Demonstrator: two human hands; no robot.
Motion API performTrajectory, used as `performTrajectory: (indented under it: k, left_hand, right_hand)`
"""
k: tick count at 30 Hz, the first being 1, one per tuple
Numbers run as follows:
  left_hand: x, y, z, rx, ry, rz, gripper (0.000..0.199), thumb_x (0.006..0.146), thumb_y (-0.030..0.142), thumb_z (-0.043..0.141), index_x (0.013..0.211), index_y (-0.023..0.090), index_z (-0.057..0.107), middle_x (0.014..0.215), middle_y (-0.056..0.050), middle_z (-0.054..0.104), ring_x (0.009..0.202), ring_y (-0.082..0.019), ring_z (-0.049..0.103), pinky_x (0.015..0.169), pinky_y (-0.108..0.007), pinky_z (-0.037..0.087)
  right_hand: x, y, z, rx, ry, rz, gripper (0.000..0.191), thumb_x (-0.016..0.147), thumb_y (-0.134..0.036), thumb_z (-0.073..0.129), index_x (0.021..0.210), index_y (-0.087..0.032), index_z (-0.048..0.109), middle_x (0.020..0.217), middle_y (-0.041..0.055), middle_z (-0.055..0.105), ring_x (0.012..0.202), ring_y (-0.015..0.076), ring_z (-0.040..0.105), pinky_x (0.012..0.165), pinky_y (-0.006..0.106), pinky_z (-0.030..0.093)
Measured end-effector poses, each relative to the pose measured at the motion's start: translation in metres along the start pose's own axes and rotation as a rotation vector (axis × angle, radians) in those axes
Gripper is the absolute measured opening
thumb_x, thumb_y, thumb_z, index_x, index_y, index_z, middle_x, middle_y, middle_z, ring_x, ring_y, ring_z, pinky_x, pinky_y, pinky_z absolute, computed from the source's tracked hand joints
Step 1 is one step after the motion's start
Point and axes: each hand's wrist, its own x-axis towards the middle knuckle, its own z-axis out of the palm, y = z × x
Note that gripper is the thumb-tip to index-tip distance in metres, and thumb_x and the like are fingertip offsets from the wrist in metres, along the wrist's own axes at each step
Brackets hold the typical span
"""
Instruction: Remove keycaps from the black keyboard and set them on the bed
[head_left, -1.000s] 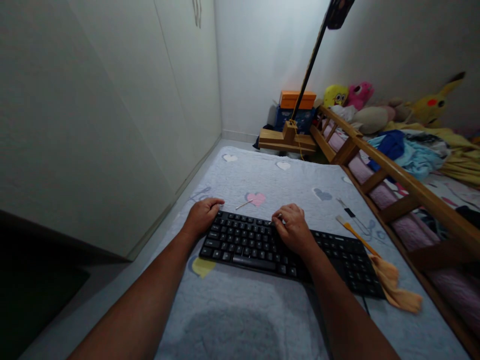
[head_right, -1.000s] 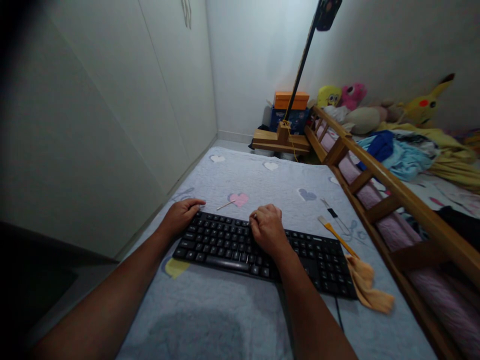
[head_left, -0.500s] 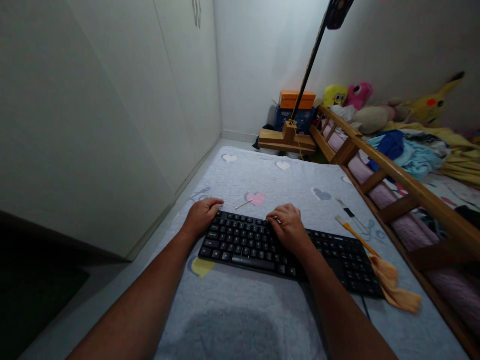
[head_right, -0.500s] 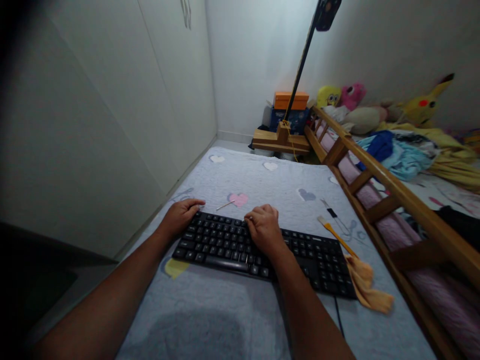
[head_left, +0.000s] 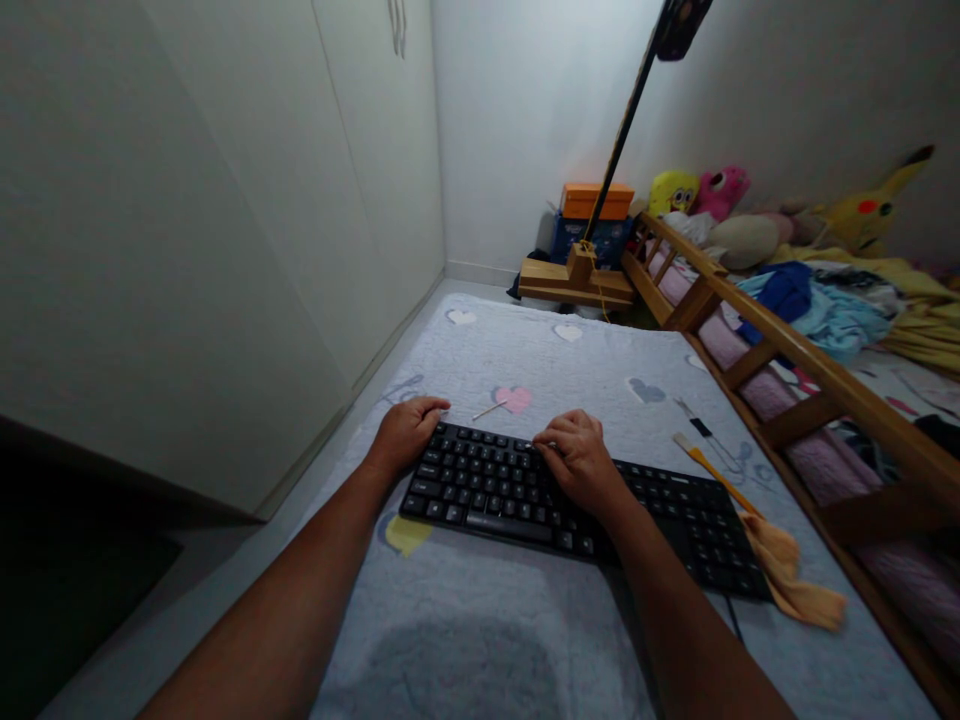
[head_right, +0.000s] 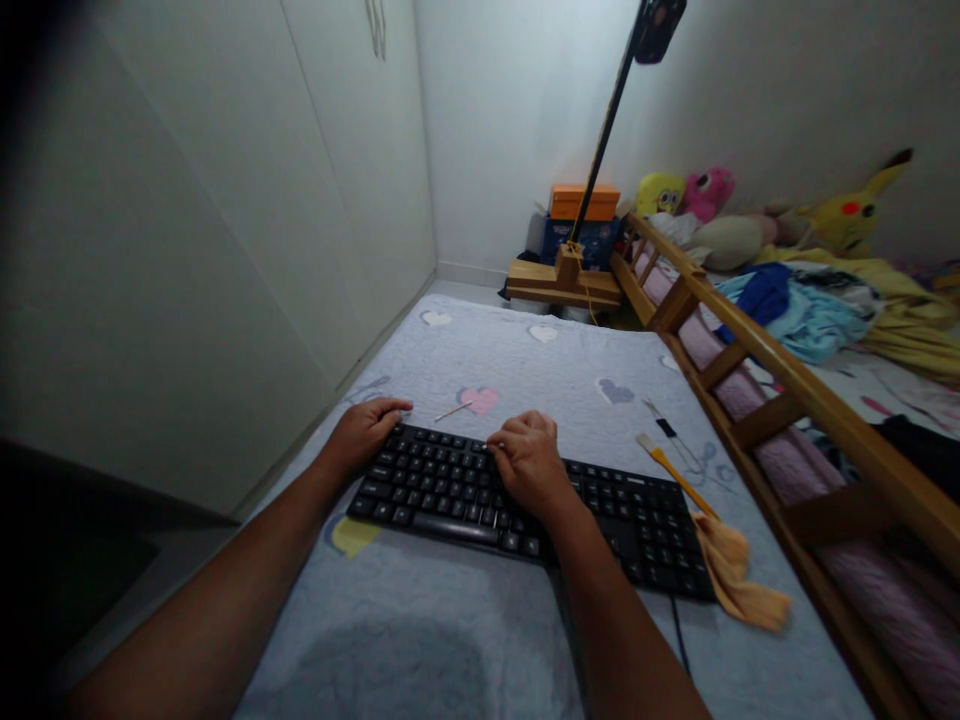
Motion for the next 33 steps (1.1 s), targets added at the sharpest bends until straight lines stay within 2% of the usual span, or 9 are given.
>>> performTrajectory:
  k: [7, 24, 33]
  left_hand:
    - [0.000, 0.000, 0.000, 0.004, -0.005, 0.006, 0.039, 0.082, 0.034, 0.043, 0.102, 0.019, 0.073, 0.111, -0.006, 0.073, 0.105, -0.022, 0.064, 0.099, -0.037, 0.045]
    - [0.000, -0.001, 0.000, 0.001, -0.004, 0.003, 0.039, 0.081, 0.034, 0.043, 0.103, 0.021, 0.073, 0.110, -0.006, 0.073, 0.105, -0.023, 0.064, 0.099, -0.038, 0.045]
    - [0.000, 0.001, 0.000, -0.001, -0.001, 0.006, 0.040, 0.082, 0.033, 0.043, 0.102, 0.018, 0.073, 0.111, -0.008, 0.072, 0.106, -0.023, 0.064, 0.099, -0.037, 0.045]
  right_hand:
    - [-0.001, -0.002, -0.003, 0.012, -0.021, -0.001, 0.013, 0.088, -0.018, 0.058, 0.081, -0.020, 0.069, 0.080, 0.0022, 0.068, 0.091, 0.0200, 0.051, 0.090, 0.039, 0.030]
    - [0.003, 0.005, 0.007, 0.001, 0.031, 0.060, 0.012, 0.089, -0.021, 0.058, 0.084, -0.023, 0.069, 0.084, 0.0022, 0.068, 0.092, 0.0208, 0.050, 0.090, 0.041, 0.028]
    - [0.003, 0.003, 0.007, -0.001, 0.032, 0.055, 0.014, 0.089, -0.020, 0.055, 0.083, -0.023, 0.068, 0.083, 0.0029, 0.068, 0.091, 0.0209, 0.050, 0.089, 0.041, 0.029]
